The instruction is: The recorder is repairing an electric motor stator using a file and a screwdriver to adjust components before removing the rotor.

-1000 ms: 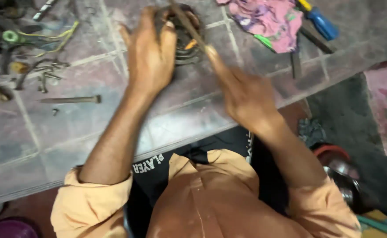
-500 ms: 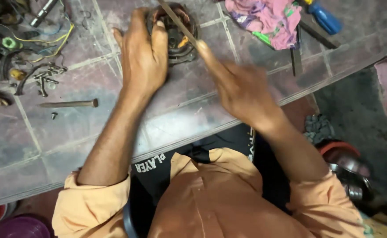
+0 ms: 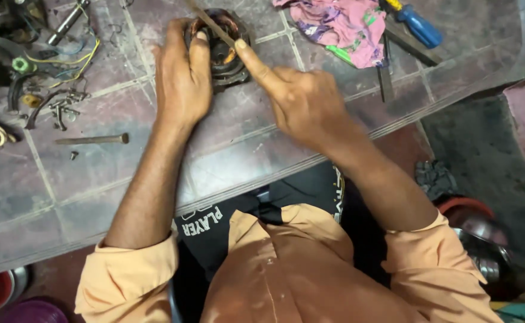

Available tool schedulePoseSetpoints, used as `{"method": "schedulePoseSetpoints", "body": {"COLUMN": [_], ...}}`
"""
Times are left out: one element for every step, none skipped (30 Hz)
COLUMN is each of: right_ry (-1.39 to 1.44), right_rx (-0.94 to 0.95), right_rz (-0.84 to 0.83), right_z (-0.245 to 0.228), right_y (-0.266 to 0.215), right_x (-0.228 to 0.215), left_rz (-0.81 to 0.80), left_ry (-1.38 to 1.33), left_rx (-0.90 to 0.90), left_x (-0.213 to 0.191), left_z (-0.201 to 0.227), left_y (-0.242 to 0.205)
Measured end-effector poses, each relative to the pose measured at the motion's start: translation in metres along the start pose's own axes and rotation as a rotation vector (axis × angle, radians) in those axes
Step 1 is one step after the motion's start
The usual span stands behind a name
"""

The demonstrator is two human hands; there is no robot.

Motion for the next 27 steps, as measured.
{"method": "schedulePoseSetpoints", "body": {"right_ry": [0.003, -0.047, -0.105, -0.111, -0.059, -0.007, -0.007, -0.084, -0.156, -0.153, -0.147, -0.14, -0.138, -0.149, -0.155, -0.149, -0.15, -0.152, -0.155, -0.154, -0.146, -0.143, -0.157, -0.17, -0.175, -0.186, -0.192], "right_rx": [-0.008, 0.008, 0.036, 0.04, 0.054, 0.069, 0.062, 0.087, 0.112, 0.104, 0.064, 0.024, 0.019, 0.071, 0.131, 0.135, 0.136, 0.137, 0.135, 0.121, 0.111, 0.113, 0.192, 0.27, 0.267, 0.284, 0.305], "right_rz": [-0.001, -0.018, -0.033, -0.032, 0.002, 0.036, 0.027, -0.013, -0.049, -0.056, -0.032, -0.009, -0.016, -0.05, -0.088, -0.097, -0.063, -0.028, -0.024, -0.022, -0.026, -0.028, -0.082, -0.137, -0.139, -0.151, -0.16], "right_z": [-0.001, -0.001, 0.0, -0.001, -0.001, 0.0, 0.002, 0.006, 0.009, 0.008, 0.006, 0.004, 0.003, 0.006, 0.007, 0.006, 0.006, 0.004, 0.005, 0.004, 0.003, 0.0, 0.002, 0.005, 0.002, 0.0, -0.003], "right_y": [0.001, 0.002, -0.001, -0.001, 0.0, 0.002, 0.003, 0.004, 0.005, 0.006, 0.007, 0.007, 0.01, 0.012, 0.01, 0.009, 0.007, 0.006, -0.001, -0.007, -0.015, -0.03, -0.045, -0.06, -0.066, -0.073, -0.08], "right_x": [0.002, 0.005, 0.005, 0.005, 0.003, 0.002, 0.002, 0.004, 0.008, 0.009, 0.007, 0.006, 0.008, 0.011, 0.016, 0.018, 0.016, 0.013, 0.011, 0.01, 0.01, 0.007, 0.004, 0.001, -0.002, -0.004, -0.005], "left_rz": [0.008, 0.005, -0.007, -0.01, -0.023, -0.036, -0.027, -0.059, -0.091, -0.085, -0.09, -0.094, -0.089, -0.11, -0.142, -0.147, -0.155, -0.163, -0.161, -0.159, -0.163, -0.166, -0.174, -0.182, -0.177, -0.098, -0.024], "left_ry": [0.004, -0.082, -0.178, -0.184, -0.291, -0.398, -0.401, -0.231, -0.057, -0.055, -0.023, 0.008, 0.007, 0.003, -0.002, -0.004, 0.012, 0.027, 0.027, 0.018, 0.01, 0.011, -0.059, -0.128, -0.132, -0.056, 0.025], "left_rx": [-0.003, -0.031, -0.052, -0.048, -0.027, -0.005, -0.012, 0.075, 0.162, 0.154, 0.136, 0.117, 0.11, 0.076, 0.038, 0.027, 0.063, 0.099, 0.104, 0.11, 0.108, 0.105, 0.103, 0.1, 0.101, 0.181, 0.262], "left_x": [0.001, 0.003, 0.009, 0.008, 0.008, 0.007, -0.002, -0.009, -0.017, -0.017, -0.014, -0.01, -0.011, -0.01, -0.007, -0.007, -0.005, -0.003, -0.004, -0.006, -0.007, -0.009, -0.01, -0.011, -0.007, -0.007, -0.008], "left_z": [-0.003, -0.008, -0.01, -0.011, -0.01, -0.011, -0.003, 0.01, 0.021, 0.017, 0.015, 0.012, 0.011, 0.009, 0.007, 0.0, -0.004, -0.007, -0.004, -0.001, 0.001, 0.003, 0.005, 0.007, 0.006, 0.009, 0.011], "left_y": [0.0, 0.001, 0.001, -0.001, -0.002, -0.002, -0.003, -0.003, -0.005, -0.004, -0.002, -0.001, 0.003, 0.006, 0.006, 0.006, 0.009, 0.011, 0.014, 0.016, 0.015, 0.013, 0.014, 0.015, 0.014, 0.013, 0.011]}}
Point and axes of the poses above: each hand's wrist, its own y-axis towards the middle knuckle, its own x-axis out of the palm, z = x × y, the point moved 5 cm from there along y, towards the middle knuckle, and after that the axes turned 9 degrees about y, right-handed, at the moved point
